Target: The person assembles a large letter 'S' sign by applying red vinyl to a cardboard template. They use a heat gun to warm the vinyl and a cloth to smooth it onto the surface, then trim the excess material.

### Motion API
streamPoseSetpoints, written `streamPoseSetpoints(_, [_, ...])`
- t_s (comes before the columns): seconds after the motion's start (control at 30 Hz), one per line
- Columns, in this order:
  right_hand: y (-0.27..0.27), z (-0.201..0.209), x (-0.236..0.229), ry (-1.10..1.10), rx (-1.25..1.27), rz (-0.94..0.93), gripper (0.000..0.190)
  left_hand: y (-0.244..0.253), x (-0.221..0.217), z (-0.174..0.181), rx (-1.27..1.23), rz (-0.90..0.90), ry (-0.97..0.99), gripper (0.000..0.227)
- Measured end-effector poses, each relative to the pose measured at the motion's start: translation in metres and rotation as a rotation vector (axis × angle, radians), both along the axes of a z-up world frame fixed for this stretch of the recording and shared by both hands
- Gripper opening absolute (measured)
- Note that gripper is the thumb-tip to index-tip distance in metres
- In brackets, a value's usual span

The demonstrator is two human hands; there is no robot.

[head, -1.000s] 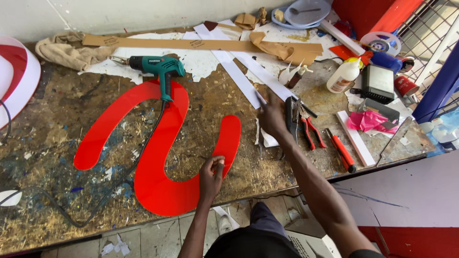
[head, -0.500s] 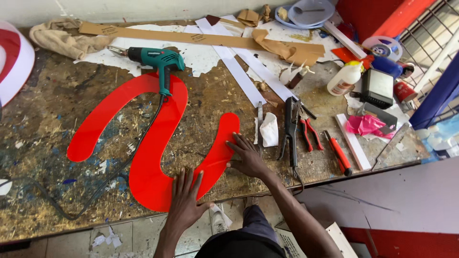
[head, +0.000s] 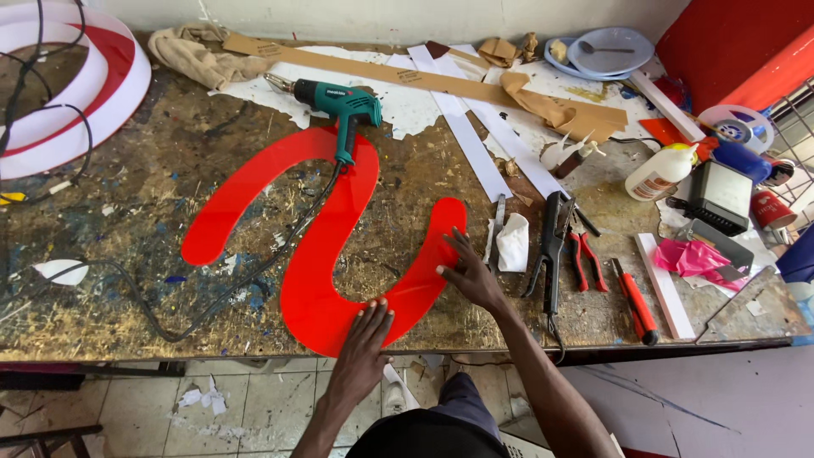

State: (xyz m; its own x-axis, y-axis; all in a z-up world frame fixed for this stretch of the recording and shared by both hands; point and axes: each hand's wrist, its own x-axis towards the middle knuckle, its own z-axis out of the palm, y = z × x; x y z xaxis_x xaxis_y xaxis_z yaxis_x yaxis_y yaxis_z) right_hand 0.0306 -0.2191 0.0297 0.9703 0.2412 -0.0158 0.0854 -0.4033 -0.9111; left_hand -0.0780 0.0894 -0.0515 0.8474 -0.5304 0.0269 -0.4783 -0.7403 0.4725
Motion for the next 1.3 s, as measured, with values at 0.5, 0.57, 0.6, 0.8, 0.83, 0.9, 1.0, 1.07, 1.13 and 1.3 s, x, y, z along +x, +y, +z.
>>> streamPoseSetpoints(0.5, [-0.014,0.019,0.002,0.228,0.827,-0.707,0.05,-0.049,0.002,0.015,-0.103,-0.229,0.021,0.089])
streamPoseSetpoints(0.57, [-0.004,0.013,-0.004,0.3,0.645,-0.69,0.067,-0.048,0.0,0.016,-0.14,-0.264,-0.043,0.09])
streamPoseSetpoints(0.6, [-0.006,0.009,-0.014,0.305,0.644,-0.692,0.067,-0.044,-0.011,0.013,-0.141,-0.264,-0.038,0.09])
streamPoseSetpoints(0.8, [-0.025,0.015,-0.004,0.267,0.789,-0.783,0.028,-0.005,-0.017,0.029,-0.189,-0.289,-0.33,0.096])
streamPoseSetpoints(0.83, [-0.032,0.019,0.004,0.236,0.85,-0.806,0.031,0.006,-0.013,0.041,-0.206,-0.209,-0.37,0.09])
streamPoseSetpoints(0.9, [-0.047,0.032,0.016,0.206,0.915,-0.818,0.034,0.017,0.001,0.056,-0.218,-0.122,-0.415,0.085])
streamPoseSetpoints(1.0, [-0.064,0.046,0.027,0.274,0.965,-0.761,0.036,0.016,0.029,0.058,-0.371,0.008,-0.345,0.087])
streamPoseSetpoints(1.07, [-0.076,0.055,0.029,0.093,1.012,-0.719,0.015,0.002,0.055,0.06,-0.441,0.043,-0.436,0.078])
streamPoseSetpoints(1.13, [-0.078,0.079,0.017,0.002,1.11,-0.626,0.032,-0.012,0.078,0.061,-0.545,0.042,-0.43,0.068])
streamPoseSetpoints(1.3, [-0.111,0.091,-0.002,-0.206,1.286,-0.46,0.048,-0.042,0.124,0.154,-0.831,0.008,-0.491,0.037])
